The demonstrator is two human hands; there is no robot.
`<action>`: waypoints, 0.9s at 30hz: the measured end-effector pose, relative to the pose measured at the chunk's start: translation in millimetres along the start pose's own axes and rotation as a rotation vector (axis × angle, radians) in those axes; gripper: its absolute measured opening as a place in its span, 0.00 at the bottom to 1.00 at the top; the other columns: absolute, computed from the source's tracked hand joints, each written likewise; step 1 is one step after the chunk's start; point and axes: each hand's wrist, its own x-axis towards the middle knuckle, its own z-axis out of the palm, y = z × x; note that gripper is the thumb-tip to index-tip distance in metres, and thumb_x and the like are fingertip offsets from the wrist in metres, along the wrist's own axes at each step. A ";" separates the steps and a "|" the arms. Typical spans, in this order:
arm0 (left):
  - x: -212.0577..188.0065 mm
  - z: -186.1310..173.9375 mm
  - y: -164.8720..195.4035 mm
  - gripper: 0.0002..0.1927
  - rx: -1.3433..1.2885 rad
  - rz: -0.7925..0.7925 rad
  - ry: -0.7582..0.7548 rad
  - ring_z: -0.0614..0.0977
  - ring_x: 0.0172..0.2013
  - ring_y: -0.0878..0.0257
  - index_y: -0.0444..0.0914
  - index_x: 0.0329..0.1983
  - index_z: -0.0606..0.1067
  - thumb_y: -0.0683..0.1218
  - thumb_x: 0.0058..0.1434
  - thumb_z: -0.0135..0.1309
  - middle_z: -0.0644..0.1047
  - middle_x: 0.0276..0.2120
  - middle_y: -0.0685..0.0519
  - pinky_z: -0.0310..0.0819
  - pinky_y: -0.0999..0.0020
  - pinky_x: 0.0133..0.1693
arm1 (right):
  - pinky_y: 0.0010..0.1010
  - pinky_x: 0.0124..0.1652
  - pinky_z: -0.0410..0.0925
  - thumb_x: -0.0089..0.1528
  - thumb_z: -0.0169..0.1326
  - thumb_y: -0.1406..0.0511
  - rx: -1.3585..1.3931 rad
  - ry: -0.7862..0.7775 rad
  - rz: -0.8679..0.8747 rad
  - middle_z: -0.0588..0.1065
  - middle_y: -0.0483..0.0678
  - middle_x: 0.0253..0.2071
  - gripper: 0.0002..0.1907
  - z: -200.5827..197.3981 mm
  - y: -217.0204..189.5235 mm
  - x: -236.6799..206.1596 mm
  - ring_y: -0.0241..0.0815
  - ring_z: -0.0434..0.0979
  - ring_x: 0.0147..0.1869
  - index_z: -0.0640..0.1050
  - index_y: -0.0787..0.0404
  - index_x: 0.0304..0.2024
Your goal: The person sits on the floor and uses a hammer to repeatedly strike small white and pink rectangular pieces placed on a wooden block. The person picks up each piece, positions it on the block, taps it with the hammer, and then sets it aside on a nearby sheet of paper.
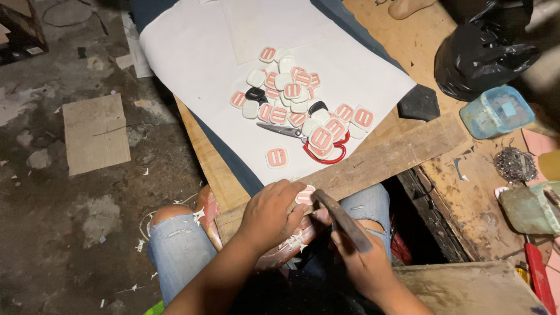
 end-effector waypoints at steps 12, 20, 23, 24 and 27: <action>0.5 14.6 -14.4 0.08 -0.140 -0.083 0.219 0.83 0.43 0.51 0.36 0.49 0.78 0.43 0.70 0.53 0.80 0.43 0.47 0.77 0.62 0.45 | 0.40 0.36 0.71 0.54 0.64 0.55 -0.338 0.302 -0.379 0.79 0.55 0.33 0.20 -52.3 -23.7 67.9 0.53 0.81 0.36 0.78 0.61 0.41; 29.0 24.5 -53.1 0.11 -0.846 -0.694 0.242 0.82 0.31 0.68 0.33 0.46 0.75 0.42 0.61 0.54 0.81 0.34 0.50 0.76 0.72 0.34 | 0.51 0.41 0.67 0.51 0.66 0.57 -0.507 0.384 -0.498 0.74 0.57 0.33 0.20 -64.7 -27.8 121.6 0.61 0.74 0.42 0.74 0.65 0.30; 56.2 12.3 -62.1 0.10 -0.564 -0.581 0.338 0.81 0.31 0.67 0.32 0.42 0.76 0.42 0.60 0.57 0.81 0.33 0.50 0.76 0.72 0.34 | 0.51 0.42 0.67 0.50 0.65 0.57 -0.526 0.389 -0.507 0.75 0.57 0.33 0.19 -61.0 -28.0 120.4 0.61 0.74 0.42 0.74 0.64 0.29; 67.6 6.9 -63.4 0.10 -0.446 -0.494 0.379 0.80 0.31 0.67 0.32 0.41 0.76 0.43 0.59 0.59 0.81 0.33 0.50 0.75 0.73 0.34 | 0.51 0.42 0.68 0.49 0.64 0.58 -0.536 0.383 -0.484 0.75 0.56 0.33 0.18 -60.5 -29.2 119.8 0.61 0.75 0.43 0.74 0.64 0.29; 106.4 -12.6 -67.6 0.09 -0.287 -0.338 0.415 0.81 0.29 0.65 0.34 0.41 0.76 0.43 0.61 0.57 0.81 0.31 0.47 0.74 0.70 0.33 | 0.51 0.42 0.68 0.49 0.63 0.59 -0.551 0.382 -0.460 0.75 0.56 0.34 0.16 -60.9 -35.4 119.4 0.61 0.75 0.43 0.74 0.64 0.29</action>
